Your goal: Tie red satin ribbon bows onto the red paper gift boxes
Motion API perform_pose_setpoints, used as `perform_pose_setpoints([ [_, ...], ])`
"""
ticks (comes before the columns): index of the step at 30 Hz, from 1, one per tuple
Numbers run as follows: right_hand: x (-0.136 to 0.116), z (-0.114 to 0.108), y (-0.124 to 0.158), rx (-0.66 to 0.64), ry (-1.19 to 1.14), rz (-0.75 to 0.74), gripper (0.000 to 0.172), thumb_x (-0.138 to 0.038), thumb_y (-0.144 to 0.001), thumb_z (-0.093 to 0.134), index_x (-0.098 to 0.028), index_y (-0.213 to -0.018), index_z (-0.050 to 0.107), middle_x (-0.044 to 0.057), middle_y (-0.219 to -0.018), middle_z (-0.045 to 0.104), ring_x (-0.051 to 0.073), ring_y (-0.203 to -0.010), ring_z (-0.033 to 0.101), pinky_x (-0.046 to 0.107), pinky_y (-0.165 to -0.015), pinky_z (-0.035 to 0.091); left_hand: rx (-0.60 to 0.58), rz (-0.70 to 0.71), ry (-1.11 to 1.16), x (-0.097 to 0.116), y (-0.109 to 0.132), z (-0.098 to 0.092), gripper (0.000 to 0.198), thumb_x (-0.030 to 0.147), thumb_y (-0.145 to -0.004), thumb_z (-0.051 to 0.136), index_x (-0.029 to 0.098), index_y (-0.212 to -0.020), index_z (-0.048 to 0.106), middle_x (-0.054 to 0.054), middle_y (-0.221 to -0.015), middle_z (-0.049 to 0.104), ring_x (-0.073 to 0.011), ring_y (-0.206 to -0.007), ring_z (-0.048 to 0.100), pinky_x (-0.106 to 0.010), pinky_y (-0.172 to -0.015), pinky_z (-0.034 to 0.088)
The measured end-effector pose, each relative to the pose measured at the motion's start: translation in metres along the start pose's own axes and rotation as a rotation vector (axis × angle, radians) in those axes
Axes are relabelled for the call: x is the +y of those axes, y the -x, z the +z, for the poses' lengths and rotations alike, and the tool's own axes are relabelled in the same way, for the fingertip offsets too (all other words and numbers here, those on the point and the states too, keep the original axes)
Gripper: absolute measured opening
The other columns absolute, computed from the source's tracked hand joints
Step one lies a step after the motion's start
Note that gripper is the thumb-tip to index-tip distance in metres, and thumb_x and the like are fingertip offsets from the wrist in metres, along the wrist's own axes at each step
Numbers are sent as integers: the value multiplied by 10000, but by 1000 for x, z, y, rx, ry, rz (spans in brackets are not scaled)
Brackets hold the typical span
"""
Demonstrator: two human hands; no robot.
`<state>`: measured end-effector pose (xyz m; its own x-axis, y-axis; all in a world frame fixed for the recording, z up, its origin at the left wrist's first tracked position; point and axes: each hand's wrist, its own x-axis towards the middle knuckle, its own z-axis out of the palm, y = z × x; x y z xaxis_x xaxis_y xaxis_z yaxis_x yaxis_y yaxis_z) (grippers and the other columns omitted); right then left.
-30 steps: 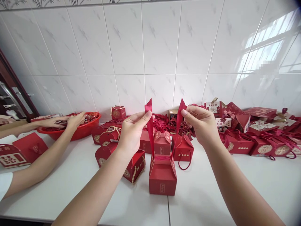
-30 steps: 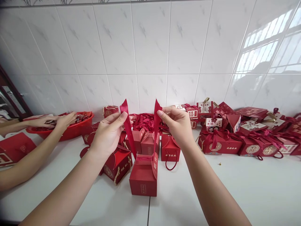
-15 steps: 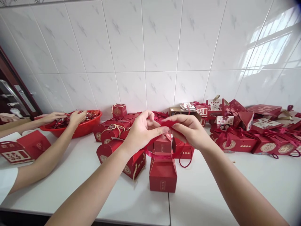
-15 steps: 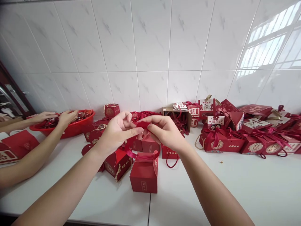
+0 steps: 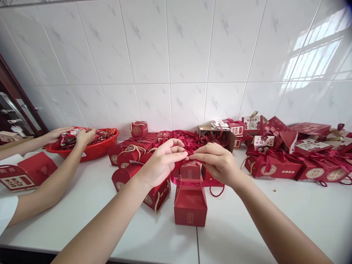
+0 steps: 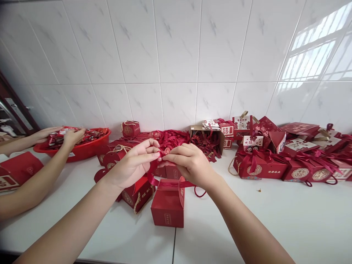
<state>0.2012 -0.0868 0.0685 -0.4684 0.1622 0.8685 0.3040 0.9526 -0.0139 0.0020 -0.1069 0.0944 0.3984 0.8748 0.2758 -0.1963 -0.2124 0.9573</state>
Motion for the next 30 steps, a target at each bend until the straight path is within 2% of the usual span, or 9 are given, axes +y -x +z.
perform_pose_setpoints([
  [2, -1, 2, 1, 34, 73, -13, 281, -72, -870, 482, -197, -988, 703, 74, -891, 694, 172, -763, 611, 345, -676, 493, -8, 28, -44, -2, 3, 4, 173, 212, -826, 584, 201, -975, 498, 7, -796, 587, -126, -777, 591, -265, -747, 471],
  [4, -5, 5, 2, 66, 59, 49, 270, -88, -861, 500, -205, -989, 707, 80, -942, 691, 183, -819, 628, 347, -703, 513, 60, 142, -264, -5, 7, 7, 228, 266, -855, 552, 215, -1065, 481, 6, -774, 599, -130, -735, 589, -263, -714, 471],
  [8, -19, 5, 11, 234, 52, 330, 209, -150, -857, 529, -199, -933, 718, 70, -915, 704, 173, -824, 649, 290, -700, 537, 359, 503, -863, -11, 13, 2, 272, 275, -826, 587, 220, -1075, 493, 23, -721, 599, -123, -663, 565, -231, -645, 446],
  [11, -26, -6, 29, 277, 191, 588, 165, -244, -835, 567, -188, -842, 721, 45, -771, 714, 151, -632, 618, 252, -574, 506, 461, 539, -1123, -14, 19, -17, 109, 213, -821, 549, 215, -922, 510, 79, -565, 429, -90, -514, 455, -196, -574, 410],
  [15, -22, -34, 75, 81, 345, 983, 245, -393, -776, 586, -195, -788, 730, 27, -646, 691, 138, -459, 517, 254, -458, 432, 354, 390, -1398, -20, 35, -56, 161, 95, -783, 425, 225, -852, 488, 86, -553, 320, -78, -459, 377, -165, -526, 370],
  [17, -17, -46, 104, -34, 353, 1133, 278, -424, -764, 562, -202, -757, 729, 34, -641, 690, 170, -517, 564, 266, -480, 437, 278, 275, -1479, -26, 49, -74, 182, 83, -766, 386, 229, -826, 475, 77, -551, 332, -90, -455, 383, -171, -489, 352],
  [20, -12, -53, 144, -172, 342, 1337, 292, -438, -735, 537, -209, -686, 712, 32, -554, 648, 183, -458, 528, 297, -455, 418, 211, 187, -1531, -39, 71, -94, 176, 95, -779, 356, 230, -800, 467, 52, -578, 445, -113, -475, 431, -198, -488, 363],
  [25, -11, -50, 176, -175, 319, 1453, 284, -433, -711, 527, -229, -559, 653, 31, -501, 613, 205, -446, 532, 312, -417, 389, 200, 161, -1549, -57, 99, -101, 194, 97, -801, 360, 233, -749, 488, 17, -654, 565, -154, -571, 520, -245, -550, 382],
  [30, -3, -56, 177, -219, 342, 1502, 243, -431, -694, 554, -228, -646, 678, 55, -633, 685, 225, -491, 578, 338, -460, 434, 222, 305, -1741, -60, 102, -94, 250, 47, -777, 387, 222, -707, 551, -16, -656, 578, -201, -635, 536, -311, -601, 363],
])
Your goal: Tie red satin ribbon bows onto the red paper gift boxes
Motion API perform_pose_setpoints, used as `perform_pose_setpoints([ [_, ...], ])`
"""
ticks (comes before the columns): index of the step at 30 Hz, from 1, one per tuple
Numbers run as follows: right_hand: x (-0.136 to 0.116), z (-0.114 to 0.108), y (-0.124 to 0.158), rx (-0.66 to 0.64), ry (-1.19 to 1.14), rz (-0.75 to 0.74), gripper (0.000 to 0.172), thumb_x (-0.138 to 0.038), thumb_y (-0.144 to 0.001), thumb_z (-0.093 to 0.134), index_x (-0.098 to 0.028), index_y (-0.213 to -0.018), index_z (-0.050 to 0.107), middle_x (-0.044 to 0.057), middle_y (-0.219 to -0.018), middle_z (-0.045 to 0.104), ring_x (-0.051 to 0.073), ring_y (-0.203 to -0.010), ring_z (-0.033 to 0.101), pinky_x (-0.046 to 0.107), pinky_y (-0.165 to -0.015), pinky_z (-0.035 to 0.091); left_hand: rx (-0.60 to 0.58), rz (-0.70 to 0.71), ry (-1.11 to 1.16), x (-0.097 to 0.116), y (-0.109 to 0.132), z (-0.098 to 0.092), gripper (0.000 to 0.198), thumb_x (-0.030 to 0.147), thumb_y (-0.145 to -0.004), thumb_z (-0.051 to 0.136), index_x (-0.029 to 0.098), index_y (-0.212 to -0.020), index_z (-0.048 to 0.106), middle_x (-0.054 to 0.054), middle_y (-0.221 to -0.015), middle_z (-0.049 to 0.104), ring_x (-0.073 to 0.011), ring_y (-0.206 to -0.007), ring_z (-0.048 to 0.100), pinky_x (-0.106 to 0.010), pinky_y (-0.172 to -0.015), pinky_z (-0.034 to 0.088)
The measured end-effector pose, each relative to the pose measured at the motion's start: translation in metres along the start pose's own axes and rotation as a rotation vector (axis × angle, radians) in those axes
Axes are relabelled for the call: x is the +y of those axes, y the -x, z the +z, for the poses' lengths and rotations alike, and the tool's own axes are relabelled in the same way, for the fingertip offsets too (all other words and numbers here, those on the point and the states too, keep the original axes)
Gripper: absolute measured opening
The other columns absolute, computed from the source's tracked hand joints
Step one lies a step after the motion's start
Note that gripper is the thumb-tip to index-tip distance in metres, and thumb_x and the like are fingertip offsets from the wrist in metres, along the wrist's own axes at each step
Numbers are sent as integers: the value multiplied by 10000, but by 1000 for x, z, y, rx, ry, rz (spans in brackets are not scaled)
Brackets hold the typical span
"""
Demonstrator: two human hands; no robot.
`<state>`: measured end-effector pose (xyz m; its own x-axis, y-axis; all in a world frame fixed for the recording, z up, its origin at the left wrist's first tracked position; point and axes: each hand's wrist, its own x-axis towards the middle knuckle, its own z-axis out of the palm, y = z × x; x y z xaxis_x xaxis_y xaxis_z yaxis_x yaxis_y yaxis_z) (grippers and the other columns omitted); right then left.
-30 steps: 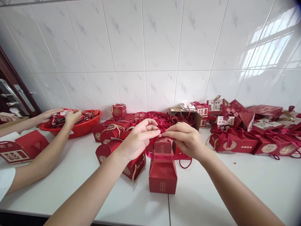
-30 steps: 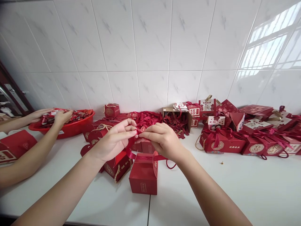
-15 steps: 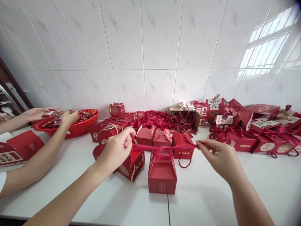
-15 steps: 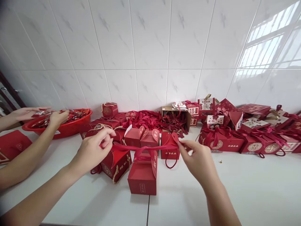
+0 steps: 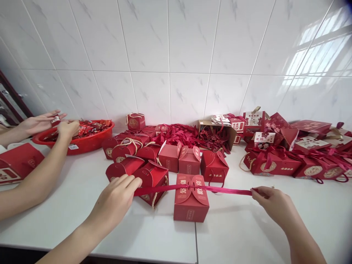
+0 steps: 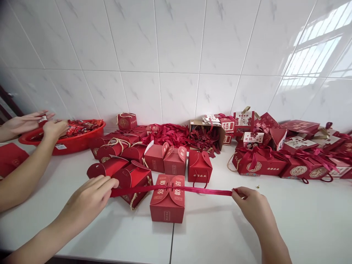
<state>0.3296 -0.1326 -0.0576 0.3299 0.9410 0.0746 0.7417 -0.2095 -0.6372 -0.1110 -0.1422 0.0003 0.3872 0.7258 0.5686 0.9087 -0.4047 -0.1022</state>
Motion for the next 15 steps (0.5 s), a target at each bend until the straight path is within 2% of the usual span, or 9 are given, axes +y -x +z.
perform_pose_setpoints([
  [2, -2, -3, -4, 71, 19, 10, 279, -443, -689, 567, -215, -782, 697, 80, -783, 710, 248, -591, 625, 357, -517, 471, 132, 57, -53, 7, -4, -3, 232, 50, -775, 431, 226, -724, 573, -31, -708, 596, -226, -722, 555, -341, -665, 372],
  [4, -10, -1, -4, 217, 12, -44, 398, -472, -714, 560, -197, -978, 671, 106, -982, 688, 275, -766, 651, 377, -607, 498, 233, 112, 65, 19, -10, -5, 198, 56, -775, 478, 229, -769, 572, -39, -783, 603, -233, -818, 563, -359, -754, 390],
  [5, -18, 1, -2, 291, -8, -97, 445, -486, -733, 552, -191, -1055, 642, 115, -1059, 661, 281, -847, 644, 385, -652, 502, 233, 134, 185, 28, -14, -6, 189, 56, -782, 487, 228, -801, 562, -42, -821, 598, -226, -854, 562, -357, -793, 398],
  [7, -38, 7, 4, 354, -84, -221, 449, -501, -782, 530, -191, -1096, 612, 118, -1117, 632, 276, -929, 626, 391, -721, 498, 97, 136, 467, 47, -23, -4, 184, 63, -819, 458, 224, -874, 527, -49, -889, 578, -201, -886, 553, -321, -805, 423],
  [9, -63, 16, 12, 236, -205, -333, 384, -499, -821, 519, -191, -1023, 627, 114, -1053, 657, 257, -909, 630, 379, -746, 498, -67, 72, 674, 65, -32, 2, 175, 93, -873, 392, 222, -912, 503, -55, -940, 558, -182, -896, 545, -298, -794, 442],
  [11, -85, 27, 21, -1, -292, -416, 367, -506, -859, 487, -193, -986, 631, 106, -1010, 672, 244, -909, 632, 362, -757, 499, -171, -2, 766, 79, -40, 12, 165, 132, -904, 352, 220, -918, 491, -61, -973, 538, -181, -922, 537, -313, -827, 444],
  [13, -100, 38, 26, -220, -366, -451, 375, -503, -892, 443, -201, -1032, 614, 93, -1041, 662, 227, -950, 622, 342, -777, 498, -220, -62, 804, 87, -46, 22, 137, 174, -914, 358, 221, -937, 485, -63, -996, 522, -188, -942, 530, -339, -855, 442],
  [15, -106, 48, 28, -367, -439, -443, 380, -508, -899, 436, -207, -1081, 579, 77, -1044, 647, 201, -921, 620, 320, -762, 496, -217, -108, 821, 90, -47, 30, 99, 200, -903, 395, 224, -952, 478, -63, -1000, 516, -196, -952, 524, -358, -866, 441],
])
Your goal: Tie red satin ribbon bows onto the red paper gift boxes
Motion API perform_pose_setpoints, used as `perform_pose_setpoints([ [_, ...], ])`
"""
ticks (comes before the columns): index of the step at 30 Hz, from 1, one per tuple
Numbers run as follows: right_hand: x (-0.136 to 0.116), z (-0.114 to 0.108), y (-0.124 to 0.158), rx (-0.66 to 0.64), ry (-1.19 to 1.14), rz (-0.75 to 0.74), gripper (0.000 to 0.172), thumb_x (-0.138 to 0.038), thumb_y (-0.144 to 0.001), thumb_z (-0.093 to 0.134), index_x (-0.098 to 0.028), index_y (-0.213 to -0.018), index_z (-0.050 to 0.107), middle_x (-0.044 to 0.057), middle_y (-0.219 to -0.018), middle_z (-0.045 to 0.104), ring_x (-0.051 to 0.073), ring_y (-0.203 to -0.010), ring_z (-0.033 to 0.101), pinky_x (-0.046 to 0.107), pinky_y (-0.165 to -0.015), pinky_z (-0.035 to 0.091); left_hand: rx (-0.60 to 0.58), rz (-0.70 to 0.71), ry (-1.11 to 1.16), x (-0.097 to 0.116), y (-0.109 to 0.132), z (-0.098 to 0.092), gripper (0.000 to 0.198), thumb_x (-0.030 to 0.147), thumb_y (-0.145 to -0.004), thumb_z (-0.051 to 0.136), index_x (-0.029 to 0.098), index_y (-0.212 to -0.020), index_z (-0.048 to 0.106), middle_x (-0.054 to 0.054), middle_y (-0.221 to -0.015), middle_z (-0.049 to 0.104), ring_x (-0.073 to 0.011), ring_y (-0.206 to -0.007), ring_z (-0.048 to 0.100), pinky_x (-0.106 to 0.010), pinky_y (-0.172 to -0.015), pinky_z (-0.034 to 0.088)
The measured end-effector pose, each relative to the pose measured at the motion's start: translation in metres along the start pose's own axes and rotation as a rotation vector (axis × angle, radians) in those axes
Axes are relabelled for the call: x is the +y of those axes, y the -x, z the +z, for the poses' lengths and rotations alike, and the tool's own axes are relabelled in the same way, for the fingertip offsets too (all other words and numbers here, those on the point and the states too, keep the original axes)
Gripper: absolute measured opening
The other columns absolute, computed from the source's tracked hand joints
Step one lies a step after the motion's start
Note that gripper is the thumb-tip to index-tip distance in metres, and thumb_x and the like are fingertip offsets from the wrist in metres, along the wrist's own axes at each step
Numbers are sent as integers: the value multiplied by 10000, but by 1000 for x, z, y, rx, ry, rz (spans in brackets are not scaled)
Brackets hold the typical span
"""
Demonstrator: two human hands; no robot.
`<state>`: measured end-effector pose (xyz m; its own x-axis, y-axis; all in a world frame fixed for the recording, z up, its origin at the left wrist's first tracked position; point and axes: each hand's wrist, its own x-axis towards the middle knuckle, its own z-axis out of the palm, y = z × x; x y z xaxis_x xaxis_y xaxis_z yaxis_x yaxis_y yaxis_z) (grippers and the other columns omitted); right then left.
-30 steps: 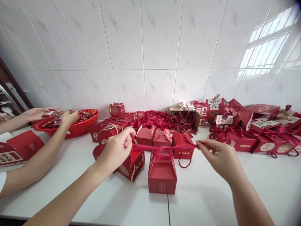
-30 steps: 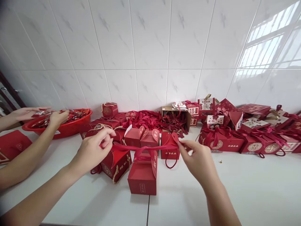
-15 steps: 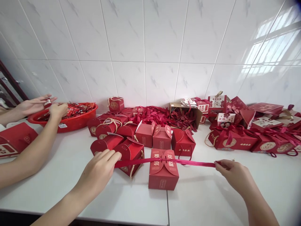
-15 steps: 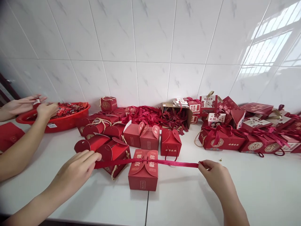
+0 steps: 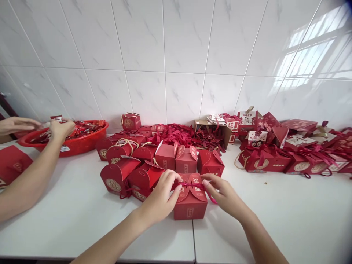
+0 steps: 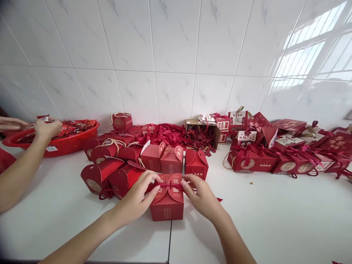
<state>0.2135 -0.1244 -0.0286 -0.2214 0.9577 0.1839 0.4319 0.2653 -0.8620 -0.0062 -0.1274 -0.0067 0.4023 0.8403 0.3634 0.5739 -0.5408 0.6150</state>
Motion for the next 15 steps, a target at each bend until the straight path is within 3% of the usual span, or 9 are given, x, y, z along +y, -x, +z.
perform_pose_setpoints([
  [2, 3, 6, -3, -47, -88, 48, 384, -537, -875, 469, -202, -1045, 549, 48, -942, 630, 159, -758, 609, 283, -652, 486, 42, -27, 8, -4, -1, 3, 75, 217, -881, 441, 223, -951, 469, -59, -986, 515, -200, -948, 519, -365, -860, 441],
  [6, 6, 6, -6, -84, -202, 179, 404, -598, -808, 533, -199, -801, 475, -35, -691, 499, 84, -533, 432, 213, -467, 341, 74, -99, 43, -8, 1, 4, 105, 270, -846, 498, 222, -927, 452, -36, -924, 498, -189, -878, 517, -339, -798, 450],
  [9, 5, 3, -7, -154, -208, 234, 444, -620, -801, 525, -196, -713, 427, -47, -628, 437, 82, -537, 372, 209, -463, 277, 31, -151, 109, -11, 0, 3, 134, 310, -839, 509, 222, -911, 437, -15, -873, 474, -176, -834, 501, -323, -775, 440],
  [15, 5, 2, -8, -206, -197, 207, 463, -615, -801, 525, -182, -662, 436, -40, -624, 408, 90, -562, 349, 229, -511, 266, -25, -244, 231, -19, -2, 6, 212, 358, -822, 543, 226, -891, 391, 29, -795, 443, -146, -747, 478, -290, -709, 416],
])
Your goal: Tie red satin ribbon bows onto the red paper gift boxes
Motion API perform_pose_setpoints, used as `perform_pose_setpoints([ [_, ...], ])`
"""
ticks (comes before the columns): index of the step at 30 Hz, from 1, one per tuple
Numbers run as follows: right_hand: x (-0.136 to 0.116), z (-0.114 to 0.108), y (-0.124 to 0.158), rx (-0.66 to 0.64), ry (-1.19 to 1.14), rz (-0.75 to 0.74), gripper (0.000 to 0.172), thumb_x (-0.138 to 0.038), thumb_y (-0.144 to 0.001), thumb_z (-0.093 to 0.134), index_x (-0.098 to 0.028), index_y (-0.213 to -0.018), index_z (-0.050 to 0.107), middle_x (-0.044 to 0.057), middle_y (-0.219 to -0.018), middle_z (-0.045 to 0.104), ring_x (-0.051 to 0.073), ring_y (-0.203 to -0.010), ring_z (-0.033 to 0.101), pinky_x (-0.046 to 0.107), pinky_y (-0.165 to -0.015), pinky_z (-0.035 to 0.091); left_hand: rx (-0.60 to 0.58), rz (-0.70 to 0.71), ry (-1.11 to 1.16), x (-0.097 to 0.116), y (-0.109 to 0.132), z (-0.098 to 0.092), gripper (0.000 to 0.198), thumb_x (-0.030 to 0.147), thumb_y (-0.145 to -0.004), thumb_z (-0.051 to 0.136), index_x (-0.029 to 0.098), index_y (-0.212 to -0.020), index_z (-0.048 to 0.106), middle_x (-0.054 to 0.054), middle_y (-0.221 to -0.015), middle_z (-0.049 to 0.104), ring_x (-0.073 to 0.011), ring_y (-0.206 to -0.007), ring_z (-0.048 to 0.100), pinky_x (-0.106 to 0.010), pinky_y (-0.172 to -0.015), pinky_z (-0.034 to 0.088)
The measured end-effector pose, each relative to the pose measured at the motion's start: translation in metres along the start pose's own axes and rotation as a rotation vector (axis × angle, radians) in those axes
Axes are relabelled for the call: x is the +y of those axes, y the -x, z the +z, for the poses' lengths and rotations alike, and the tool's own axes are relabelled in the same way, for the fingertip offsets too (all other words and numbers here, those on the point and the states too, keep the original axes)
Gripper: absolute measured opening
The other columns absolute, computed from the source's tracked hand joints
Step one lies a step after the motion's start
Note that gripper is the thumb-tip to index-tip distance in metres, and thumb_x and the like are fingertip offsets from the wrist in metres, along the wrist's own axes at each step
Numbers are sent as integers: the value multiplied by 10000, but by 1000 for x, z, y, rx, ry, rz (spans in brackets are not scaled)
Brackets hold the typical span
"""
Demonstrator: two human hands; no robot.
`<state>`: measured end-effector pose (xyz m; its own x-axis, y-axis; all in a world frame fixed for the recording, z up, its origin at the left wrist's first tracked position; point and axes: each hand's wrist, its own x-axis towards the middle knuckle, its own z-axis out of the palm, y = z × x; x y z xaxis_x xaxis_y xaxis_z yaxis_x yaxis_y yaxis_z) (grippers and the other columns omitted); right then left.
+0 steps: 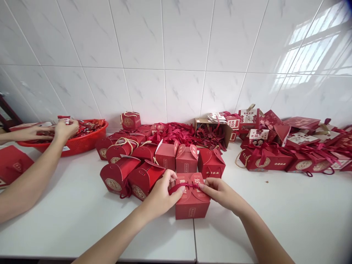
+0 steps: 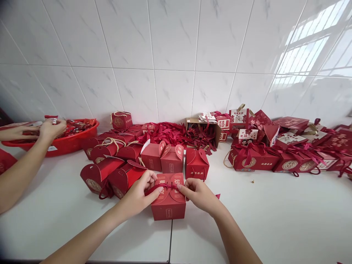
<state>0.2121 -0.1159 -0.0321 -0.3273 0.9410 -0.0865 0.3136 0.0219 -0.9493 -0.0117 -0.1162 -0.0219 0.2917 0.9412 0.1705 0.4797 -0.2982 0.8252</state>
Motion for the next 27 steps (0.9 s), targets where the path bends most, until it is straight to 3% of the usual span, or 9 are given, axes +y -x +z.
perform_pose_setpoints([
  [9, 1, -2, 3, -10, -102, -59, 492, -610, -790, 547, -194, -621, 346, -64, -584, 307, 78, -529, 247, 232, -492, 199, -82, -122, 282, 1, -4, 2, 312, 359, -772, 619, 217, -754, 342, 33, -760, 492, -140, -748, 514, -261, -673, 428],
  [17, 1, -10, 9, -38, -139, -48, 465, -544, -790, 599, -190, -612, 355, -74, -555, 286, 68, -504, 202, 236, -467, 145, -122, -114, 120, -2, 3, -5, 356, 387, -744, 651, 228, -826, 343, 46, -758, 463, -144, -726, 493, -278, -669, 414],
  [21, 2, -13, 14, -71, -275, -23, 420, -503, -809, 605, -179, -625, 411, -71, -499, 371, 54, -457, 245, 225, -443, 139, -11, -24, -25, 10, 7, -8, 301, 339, -759, 634, 234, -914, 399, 2, -918, 471, -174, -847, 489, -321, -773, 420],
  [24, -1, -15, 20, -89, -432, -32, 354, -451, -801, 639, -164, -657, 488, -48, -521, 467, 55, -452, 367, 201, -437, 234, 81, 119, -170, 27, 11, -5, 254, 261, -777, 596, 242, -975, 438, -37, -1046, 491, -216, -982, 476, -372, -870, 384],
  [27, -11, -14, 24, -128, -543, -69, 265, -382, -794, 670, -147, -714, 576, -21, -589, 537, 74, -516, 496, 198, -484, 350, 76, 264, -286, 42, 10, 5, 211, 304, -766, 616, 231, -883, 456, -35, -965, 517, -229, -935, 481, -386, -847, 375],
])
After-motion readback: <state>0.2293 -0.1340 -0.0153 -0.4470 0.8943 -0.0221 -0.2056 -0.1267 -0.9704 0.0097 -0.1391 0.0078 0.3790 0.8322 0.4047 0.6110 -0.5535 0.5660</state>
